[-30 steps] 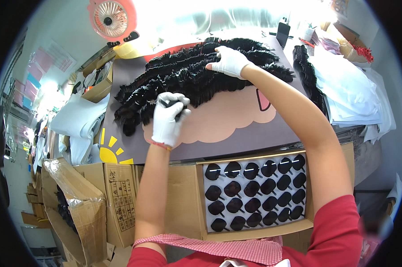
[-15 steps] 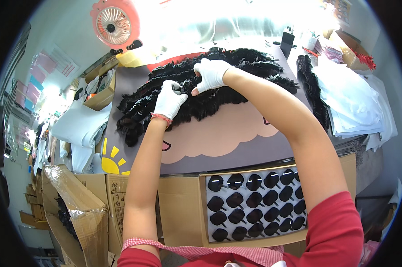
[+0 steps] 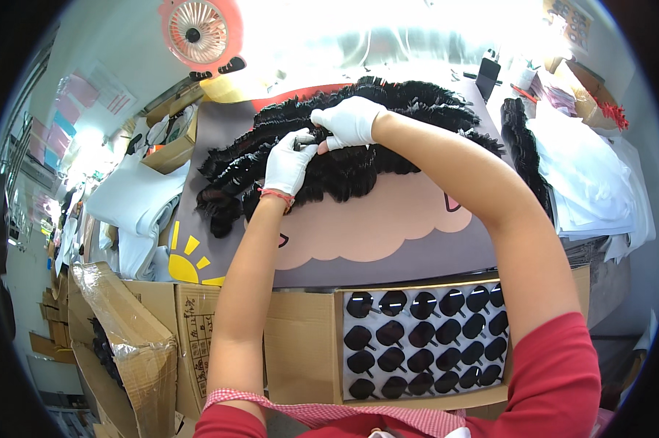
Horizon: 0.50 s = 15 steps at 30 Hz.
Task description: The person repeatedly picks up black hair accessories from a pile and places them into a cardboard box lined with white tissue paper. The person arranges the items in rows within the box and occasionally adjusts the tissue paper between placements.
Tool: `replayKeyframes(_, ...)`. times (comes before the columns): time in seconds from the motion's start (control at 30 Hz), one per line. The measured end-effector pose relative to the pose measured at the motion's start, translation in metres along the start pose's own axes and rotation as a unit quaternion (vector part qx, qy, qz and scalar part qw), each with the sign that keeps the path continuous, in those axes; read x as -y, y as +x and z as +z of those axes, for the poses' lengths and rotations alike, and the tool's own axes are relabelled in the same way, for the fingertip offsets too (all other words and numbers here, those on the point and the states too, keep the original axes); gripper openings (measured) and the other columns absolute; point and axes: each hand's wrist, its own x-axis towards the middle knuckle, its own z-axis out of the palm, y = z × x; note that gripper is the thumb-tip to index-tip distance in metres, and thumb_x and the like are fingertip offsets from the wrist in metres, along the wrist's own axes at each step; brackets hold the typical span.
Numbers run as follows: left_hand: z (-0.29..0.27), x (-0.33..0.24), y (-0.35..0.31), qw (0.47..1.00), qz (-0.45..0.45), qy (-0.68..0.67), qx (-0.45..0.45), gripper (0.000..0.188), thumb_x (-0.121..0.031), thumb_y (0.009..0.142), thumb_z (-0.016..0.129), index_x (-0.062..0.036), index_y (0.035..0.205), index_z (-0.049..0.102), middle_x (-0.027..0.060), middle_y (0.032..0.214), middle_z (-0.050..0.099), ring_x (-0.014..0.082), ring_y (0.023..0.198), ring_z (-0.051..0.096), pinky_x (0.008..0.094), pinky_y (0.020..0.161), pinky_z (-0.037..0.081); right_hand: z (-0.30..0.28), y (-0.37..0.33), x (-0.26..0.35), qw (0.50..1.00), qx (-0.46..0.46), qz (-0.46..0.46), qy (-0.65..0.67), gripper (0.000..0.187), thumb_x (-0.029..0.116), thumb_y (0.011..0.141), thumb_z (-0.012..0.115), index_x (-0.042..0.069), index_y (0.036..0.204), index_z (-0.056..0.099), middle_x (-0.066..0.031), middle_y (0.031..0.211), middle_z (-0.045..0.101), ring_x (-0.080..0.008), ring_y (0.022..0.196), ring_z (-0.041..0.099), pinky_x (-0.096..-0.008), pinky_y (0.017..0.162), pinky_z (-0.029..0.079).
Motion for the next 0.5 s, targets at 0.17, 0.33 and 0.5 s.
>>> replayKeyframes(0.17,0.008,-0.020,0.003,0.998,0.024,0.025,-0.056,0.018,-0.011,0.087,0.068,-0.0070,0.105,0.069,0.0071,0.093,0.072,0.0165,0.083,0.067,0.0302,0.079,0.051,0.015,0.007,-0.009,0.995,-0.081,-0.053,-0.034,0.022,0.034,0.093,0.059,0.012,0.093,0.055,-0.0097,0.074,0.064,-0.0343,0.069,0.066,-0.0437,0.061,0.051)
replayKeyframes(0.33,0.000,-0.042,0.000,0.995,0.089,-0.030,-0.045,0.014,-0.002,0.088,0.066,-0.0028,0.102,0.068,-0.0008,0.091,0.069,0.0050,0.074,0.056,0.0229,0.069,0.048,-0.005,-0.006,-0.003,0.986,-0.152,-0.073,-0.017,0.013,0.024,0.088,0.064,0.014,0.094,0.059,-0.0075,0.079,0.066,-0.0305,0.071,0.067,-0.0410,0.062,0.053)
replayKeyframes(0.5,0.002,-0.095,-0.062,0.971,0.235,0.008,-0.051,0.016,-0.004,0.082,0.069,-0.0043,0.098,0.065,0.0112,0.099,0.069,0.0290,0.090,0.065,0.0356,0.082,0.051,-0.041,-0.068,0.030,0.966,-0.208,-0.150,-0.031,0.016,0.027,0.086,0.065,0.013,0.090,0.057,-0.0060,0.075,0.060,-0.0277,0.068,0.064,-0.0379,0.057,0.051)
